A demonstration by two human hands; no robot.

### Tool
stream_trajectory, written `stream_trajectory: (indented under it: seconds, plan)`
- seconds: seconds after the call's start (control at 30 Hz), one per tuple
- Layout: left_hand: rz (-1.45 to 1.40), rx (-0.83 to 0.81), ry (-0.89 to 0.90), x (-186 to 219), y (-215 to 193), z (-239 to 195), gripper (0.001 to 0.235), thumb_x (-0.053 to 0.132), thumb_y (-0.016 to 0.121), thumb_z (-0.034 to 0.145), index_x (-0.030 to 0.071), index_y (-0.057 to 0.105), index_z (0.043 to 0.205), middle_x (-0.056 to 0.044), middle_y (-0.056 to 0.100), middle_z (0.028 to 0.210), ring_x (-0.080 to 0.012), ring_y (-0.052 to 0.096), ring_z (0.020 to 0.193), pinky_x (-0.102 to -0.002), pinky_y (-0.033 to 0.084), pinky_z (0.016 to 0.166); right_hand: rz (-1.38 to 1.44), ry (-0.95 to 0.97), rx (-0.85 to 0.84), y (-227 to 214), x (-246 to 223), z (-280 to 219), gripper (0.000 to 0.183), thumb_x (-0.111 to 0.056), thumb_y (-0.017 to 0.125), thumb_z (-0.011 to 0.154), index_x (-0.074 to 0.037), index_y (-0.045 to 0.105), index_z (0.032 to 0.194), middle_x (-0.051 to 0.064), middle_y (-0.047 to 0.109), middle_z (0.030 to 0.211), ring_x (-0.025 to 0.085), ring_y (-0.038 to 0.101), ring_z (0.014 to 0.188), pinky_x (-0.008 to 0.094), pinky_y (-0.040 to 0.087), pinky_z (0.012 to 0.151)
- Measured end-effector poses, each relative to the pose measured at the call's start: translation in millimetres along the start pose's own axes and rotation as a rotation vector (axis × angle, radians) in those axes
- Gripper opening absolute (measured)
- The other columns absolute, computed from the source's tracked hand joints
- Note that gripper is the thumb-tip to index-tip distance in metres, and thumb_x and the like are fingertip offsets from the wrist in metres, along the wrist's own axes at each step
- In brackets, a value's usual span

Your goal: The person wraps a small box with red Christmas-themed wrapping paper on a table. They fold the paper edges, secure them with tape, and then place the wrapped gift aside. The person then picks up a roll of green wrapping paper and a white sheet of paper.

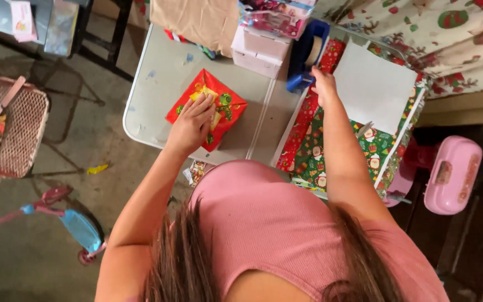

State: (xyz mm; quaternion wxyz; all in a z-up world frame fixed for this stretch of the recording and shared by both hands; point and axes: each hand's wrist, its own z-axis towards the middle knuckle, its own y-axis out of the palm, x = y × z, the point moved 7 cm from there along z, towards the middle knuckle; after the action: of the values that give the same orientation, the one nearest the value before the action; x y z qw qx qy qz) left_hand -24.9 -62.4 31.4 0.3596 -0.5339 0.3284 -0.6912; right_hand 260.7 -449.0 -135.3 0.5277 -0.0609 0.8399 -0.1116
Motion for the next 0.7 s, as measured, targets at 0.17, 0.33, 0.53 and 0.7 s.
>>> stream_trajectory:
  seconds: [0.17,0.33,0.53,0.7]
  plan:
    - [-0.035,0.100,-0.020,6.2,-5.4,-0.1,0.037,0.017,0.061,0.098,0.016,0.068,0.135,0.003,0.055,0.153,-0.0192,0.047,0.144,-0.038,0.031,0.123,0.160,0.160,-0.005,18.9,23.6,35.5,0.055,-0.044,0.078,0.093,0.000,0.065,0.123,0.014,0.075,0.117,0.040,0.068,0.116,0.072,0.042,0.101]
    - [-0.041,0.142,-0.046,18.1,-10.8,1.0,0.037,0.015,0.064,0.097,0.016,0.070,0.133,0.002,0.057,0.152,-0.0184,0.049,0.142,-0.037,0.032,0.122,0.221,0.301,-0.030,15.9,42.7,46.6,0.040,-0.044,0.075,0.090,-0.009,0.074,0.110,0.015,0.074,0.114,0.039,0.066,0.116,0.062,0.040,0.110]
    - [-0.076,0.130,-0.062,19.6,-13.4,1.7,0.037,0.011,0.062,0.098,0.012,0.070,0.134,-0.003,0.058,0.151,-0.0230,0.049,0.142,-0.039,0.031,0.122,0.224,0.014,0.167,9.8,7.4,-0.1,0.034,-0.024,0.090,0.079,-0.004,0.076,0.102,0.016,0.071,0.106,0.028,0.063,0.110,0.054,0.042,0.104]
    - [-0.078,0.075,-0.074,18.4,-11.7,1.4,0.038,0.012,0.060,0.100,0.010,0.067,0.137,-0.005,0.056,0.152,-0.0243,0.046,0.144,-0.041,0.029,0.124,0.361,-0.020,0.107,11.5,28.0,33.0,0.041,-0.031,0.089,0.085,-0.003,0.073,0.111,0.019,0.068,0.111,0.033,0.062,0.114,0.055,0.042,0.104]
